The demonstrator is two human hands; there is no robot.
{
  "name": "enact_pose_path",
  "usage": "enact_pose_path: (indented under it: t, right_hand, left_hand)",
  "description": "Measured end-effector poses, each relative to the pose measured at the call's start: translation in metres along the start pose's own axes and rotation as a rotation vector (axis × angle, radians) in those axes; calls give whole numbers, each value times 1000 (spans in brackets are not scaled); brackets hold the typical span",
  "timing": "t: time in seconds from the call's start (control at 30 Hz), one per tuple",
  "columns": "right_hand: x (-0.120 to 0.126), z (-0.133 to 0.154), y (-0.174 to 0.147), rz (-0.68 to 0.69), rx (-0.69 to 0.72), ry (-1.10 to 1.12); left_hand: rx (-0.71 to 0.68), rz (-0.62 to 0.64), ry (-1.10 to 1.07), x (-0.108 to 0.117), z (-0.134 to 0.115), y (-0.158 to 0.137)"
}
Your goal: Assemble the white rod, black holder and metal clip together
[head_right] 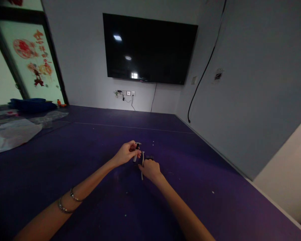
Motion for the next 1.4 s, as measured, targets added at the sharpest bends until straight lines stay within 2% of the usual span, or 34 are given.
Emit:
enact_pose_path:
  t: [0.17, 0.27, 0.37, 0.47, 0.63, 0.77, 0.9, 1.07, 1.23, 1.4]
  right_hand:
    - [-6, 0, 4, 32, 66, -4]
    - [3, -10, 4, 1, 85, 32]
    - [24, -28, 4, -84, 100, 150]
    - [48, -49, 3, -167, 149, 361]
    - [98, -75, -13, -306, 203, 596]
    - [133, -61, -35, -306, 336, 680]
    - [153, -42, -52, -343, 390, 620]
    - [158, -29, -60, -379, 402, 538]
    - [166, -32, -64, -467, 378, 491]
    - [162, -27, -63, -410, 420, 505]
  left_hand:
    - [11, 22, -2, -2, 5, -3]
    - [3, 13, 12, -2, 10, -2]
    - [-27, -8, 60, 0, 10, -2]
    - [-58, -36, 99, 3, 6, -3]
    - [-53, -68, 86, 7, 4, -4]
    - [-48, -100, 78, 10, 7, -4]
    - [-70, -82, 57, 8, 6, -4]
    - [-109, -87, 111, 8, 1, -5]
    - [-85, -84, 87, 8, 2, -4]
    - [-107, -109, 130, 11, -4, -5]
Point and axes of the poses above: each hand's wrist, its own y-axis towards the middle knuckle, its own x-axis out of the back of the hand, z = x × y, the point moved 10 cm from there along y, towards the middle knuckle, and after that the axes turned 3 degrees about x, right-handed, at the moved point
